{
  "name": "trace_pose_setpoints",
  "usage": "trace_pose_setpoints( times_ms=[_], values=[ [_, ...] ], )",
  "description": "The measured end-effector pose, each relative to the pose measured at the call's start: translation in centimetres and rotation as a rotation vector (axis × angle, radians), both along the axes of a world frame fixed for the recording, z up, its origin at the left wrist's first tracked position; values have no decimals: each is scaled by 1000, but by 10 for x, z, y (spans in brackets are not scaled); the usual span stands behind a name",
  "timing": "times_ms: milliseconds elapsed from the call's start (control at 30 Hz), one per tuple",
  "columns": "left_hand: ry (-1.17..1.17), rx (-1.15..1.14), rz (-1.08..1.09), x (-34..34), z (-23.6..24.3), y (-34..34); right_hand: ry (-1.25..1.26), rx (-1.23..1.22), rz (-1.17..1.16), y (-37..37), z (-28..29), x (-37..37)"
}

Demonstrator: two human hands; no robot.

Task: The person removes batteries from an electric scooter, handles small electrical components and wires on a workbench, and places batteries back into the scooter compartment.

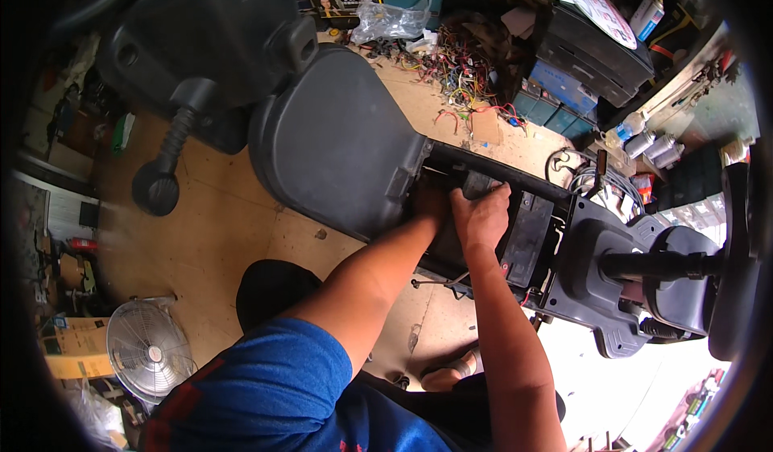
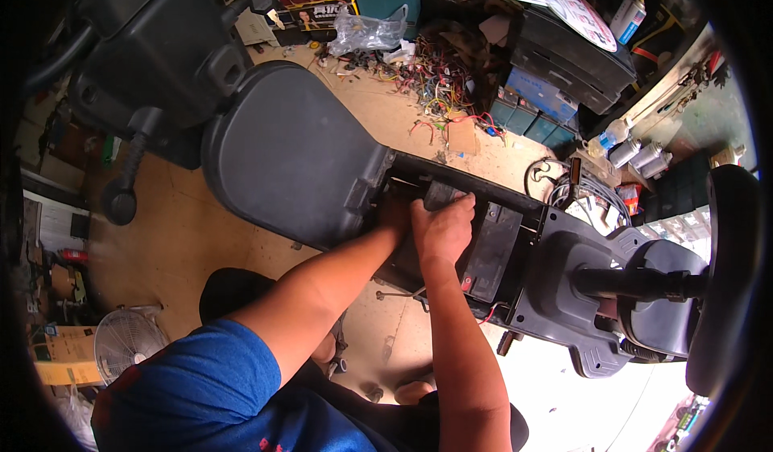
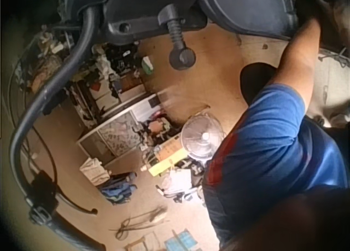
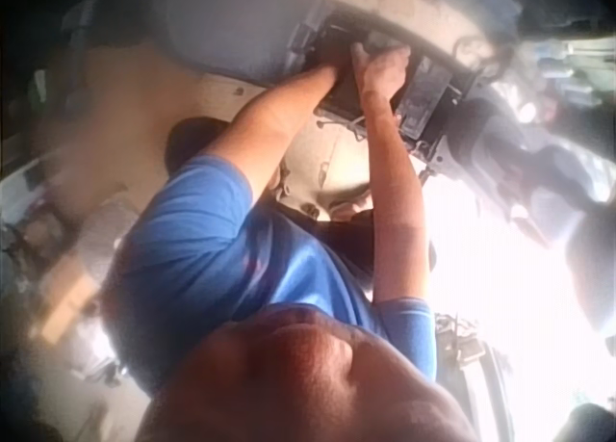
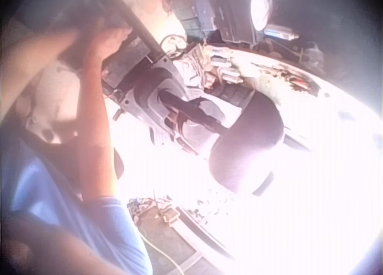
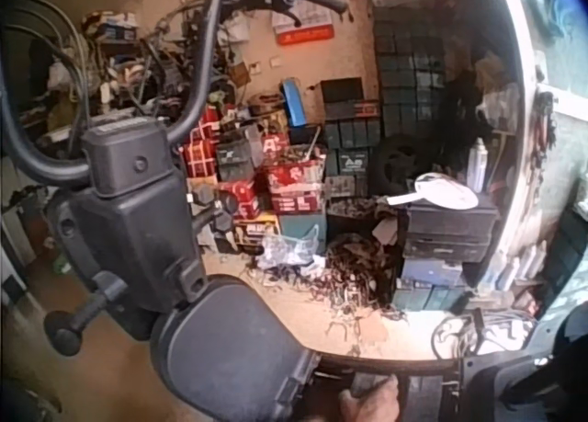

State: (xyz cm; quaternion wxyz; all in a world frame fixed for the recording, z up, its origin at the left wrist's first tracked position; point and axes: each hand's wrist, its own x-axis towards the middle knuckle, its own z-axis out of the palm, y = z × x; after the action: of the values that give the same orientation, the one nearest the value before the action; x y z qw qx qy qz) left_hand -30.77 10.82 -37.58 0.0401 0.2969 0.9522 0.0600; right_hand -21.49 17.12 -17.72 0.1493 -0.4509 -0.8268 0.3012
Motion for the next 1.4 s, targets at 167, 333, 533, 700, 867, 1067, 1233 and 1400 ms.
trace_pose_setpoints(
  times_ms=[167, 333, 533, 700, 867, 1067, 1233, 1400],
  values=[
    [0, -55, -21, -9, -2, -26, 40, -7, 44, -14, 4, -5],
    [-473, 191, 270, -11, 20, -8, 48, 2, -1, -1, -1, 0],
    [-338, 435, 407, -20, -5, -21, 58, 0, 55, -16, 5, -6],
    [-711, 180, 230, -16, 28, 4, 47, 18, 0, 2, -6, 2],
    [-751, 213, 304, -12, 30, -6, 92, 41, 21, -4, -6, -2],
    [-947, 329, 457, -10, 36, -9, 69, 18, -4, -2, -8, -2],
    [-1183, 510, 684, -4, 50, -17, 54, -49, 20, -5, -2, -3],
    [-1465, 706, 767, 2, 90, -23, 121, -79, 35, -1, -8, -1]
  ],
)
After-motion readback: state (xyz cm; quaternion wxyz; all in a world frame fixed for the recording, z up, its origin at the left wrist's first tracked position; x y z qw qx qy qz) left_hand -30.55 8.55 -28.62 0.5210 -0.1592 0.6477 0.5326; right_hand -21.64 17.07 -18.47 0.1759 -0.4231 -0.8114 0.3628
